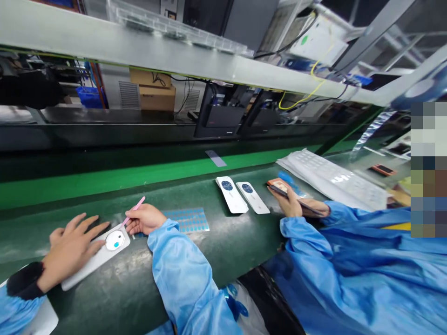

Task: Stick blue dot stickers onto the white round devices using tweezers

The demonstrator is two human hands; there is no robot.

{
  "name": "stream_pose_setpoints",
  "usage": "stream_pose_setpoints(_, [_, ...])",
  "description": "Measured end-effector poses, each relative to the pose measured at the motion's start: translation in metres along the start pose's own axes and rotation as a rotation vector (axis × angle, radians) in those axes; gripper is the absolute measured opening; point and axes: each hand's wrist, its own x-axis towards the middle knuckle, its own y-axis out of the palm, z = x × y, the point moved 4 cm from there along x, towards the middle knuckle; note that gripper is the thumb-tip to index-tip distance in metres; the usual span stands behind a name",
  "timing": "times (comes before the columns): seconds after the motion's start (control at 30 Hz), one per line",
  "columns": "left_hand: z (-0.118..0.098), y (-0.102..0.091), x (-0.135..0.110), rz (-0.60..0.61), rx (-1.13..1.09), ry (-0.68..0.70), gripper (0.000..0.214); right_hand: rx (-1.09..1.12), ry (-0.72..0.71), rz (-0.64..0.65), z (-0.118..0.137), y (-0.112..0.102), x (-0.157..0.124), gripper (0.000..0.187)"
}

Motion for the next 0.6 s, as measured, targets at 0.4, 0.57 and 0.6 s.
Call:
stream_pose_setpoints(0.4, [0.049, 0.003, 0.008, -0.086, -0.016, -0.016, 0.051, 0.016, 0.071, 0.091, 0.003, 0.006, 0.002, 0.035])
stream_pose_setpoints(0.57, [0.089, -0.027, 0.074, -0.117, 0.007, -0.172, 0.056, 0.007, 0.051, 0.066, 0.001, 0.004, 0.002, 0.033])
stream_pose_setpoints(0.6, [0.097, -0.034, 0.087, -0.153, 0.018, -0.217, 0.058, 0.003, 0.048, 0.054, 0.000, 0.003, 0.003, 0.032])
